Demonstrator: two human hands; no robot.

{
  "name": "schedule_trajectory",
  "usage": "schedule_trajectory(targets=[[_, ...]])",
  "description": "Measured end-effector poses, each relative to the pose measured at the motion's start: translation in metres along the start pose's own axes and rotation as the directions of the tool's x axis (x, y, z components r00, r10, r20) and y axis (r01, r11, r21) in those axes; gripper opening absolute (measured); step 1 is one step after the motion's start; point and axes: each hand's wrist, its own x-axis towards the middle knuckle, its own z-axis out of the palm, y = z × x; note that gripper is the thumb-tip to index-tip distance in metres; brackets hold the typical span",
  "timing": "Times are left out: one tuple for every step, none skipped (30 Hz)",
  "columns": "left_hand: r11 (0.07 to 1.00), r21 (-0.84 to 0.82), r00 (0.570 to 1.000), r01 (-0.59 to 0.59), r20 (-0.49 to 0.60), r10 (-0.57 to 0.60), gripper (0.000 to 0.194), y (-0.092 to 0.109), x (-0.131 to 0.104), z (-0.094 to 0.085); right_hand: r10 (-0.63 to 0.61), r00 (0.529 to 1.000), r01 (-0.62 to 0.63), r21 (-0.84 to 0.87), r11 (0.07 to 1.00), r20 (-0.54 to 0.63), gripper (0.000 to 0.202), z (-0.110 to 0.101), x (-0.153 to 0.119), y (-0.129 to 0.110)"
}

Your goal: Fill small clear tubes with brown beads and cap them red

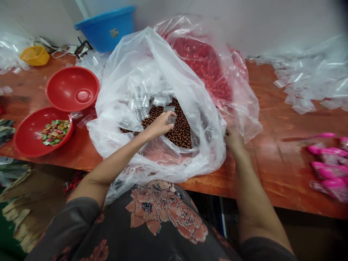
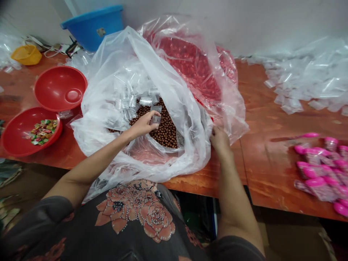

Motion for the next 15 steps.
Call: schedule_trajectory(targets=[[0.996,-0.082,0.998,0.036,-0.04,-0.039,0.035,0.002,-0.003,0.004,-0.002,1.0,0.002,0.003,1.0,0.021,0.012,0.004,0.0,-0.001],[0.988,-0.138,0.994,0.072,-0.076,-0.083,0.029,0.003,-0.008,0.007,0.004,0.999,-0.004,0.009,1.0,0.032,0.012,0.007,-0.001,-0.003],[0.98,-0.166,0.986,0.11,-0.106,-0.128,0.024,0.002,-0.014,0.01,0.014,0.999,-0.014,0.012,1.0,0.036,0.013,0.009,-0.001,-0.004],[0.974,-0.174,0.977,0.146,-0.129,-0.169,0.022,0.001,-0.021,0.012,0.025,0.999,-0.026,0.014,1.0,0.037,0.014,0.009,-0.002,-0.004],[0.969,-0.17,0.969,0.179,-0.139,-0.203,0.022,-0.001,-0.028,0.012,0.039,0.999,-0.039,0.016,0.999,0.038,0.014,0.009,-0.002,-0.004],[0.964,-0.161,0.964,0.21,-0.131,-0.231,0.023,-0.003,-0.036,0.012,0.054,0.998,-0.054,0.018,0.998,0.038,0.014,0.009,-0.003,-0.004],[0.96,-0.148,0.961,0.237,-0.11,-0.254,0.025,-0.005,-0.043,0.011,0.07,0.997,-0.071,0.023,0.997,0.038,0.013,0.009,-0.003,-0.003],[0.958,-0.13,0.96,0.256,-0.084,-0.268,0.027,-0.008,-0.049,0.009,0.087,0.995,-0.088,0.029,0.996,0.038,0.012,0.008,-0.003,-0.003],[0.957,-0.105,0.959,0.271,-0.058,-0.278,0.026,-0.01,-0.053,0.009,0.103,0.994,-0.104,0.037,0.994,0.041,0.011,0.008,-0.004,-0.002],[0.956,-0.078,0.957,0.283,-0.045,-0.287,0.023,-0.013,-0.056,0.009,0.116,0.992,-0.118,0.044,0.992,0.047,0.012,0.008,-0.003,-0.002],[0.954,-0.058,0.954,0.294,-0.042,-0.297,0.019,-0.016,-0.057,0.01,0.127,0.99,-0.13,0.048,0.99,0.052,0.013,0.008,-0.003,-0.003],[0.95,-0.062,0.95,0.306,-0.047,-0.309,0.018,-0.019,-0.057,0.013,0.137,0.989,-0.14,0.05,0.989,0.056,0.015,0.008,-0.003,-0.003],[0.942,-0.099,0.944,0.32,-0.055,-0.326,0.019,-0.022,-0.055,0.017,0.146,0.988,-0.149,0.05,0.988,0.057,0.016,0.008,-0.002,-0.003],[0.928,-0.165,0.935,0.334,-0.067,-0.349,0.021,-0.025,-0.053,0.022,0.153,0.987,-0.156,0.052,0.986,0.054,0.016,0.009,-0.002,-0.003],[0.904,-0.249,0.923,0.348,-0.076,-0.376,0.024,-0.027,-0.051,0.027,0.161,0.986,-0.164,0.057,0.985,0.047,0.017,0.01,-0.002,-0.003]])
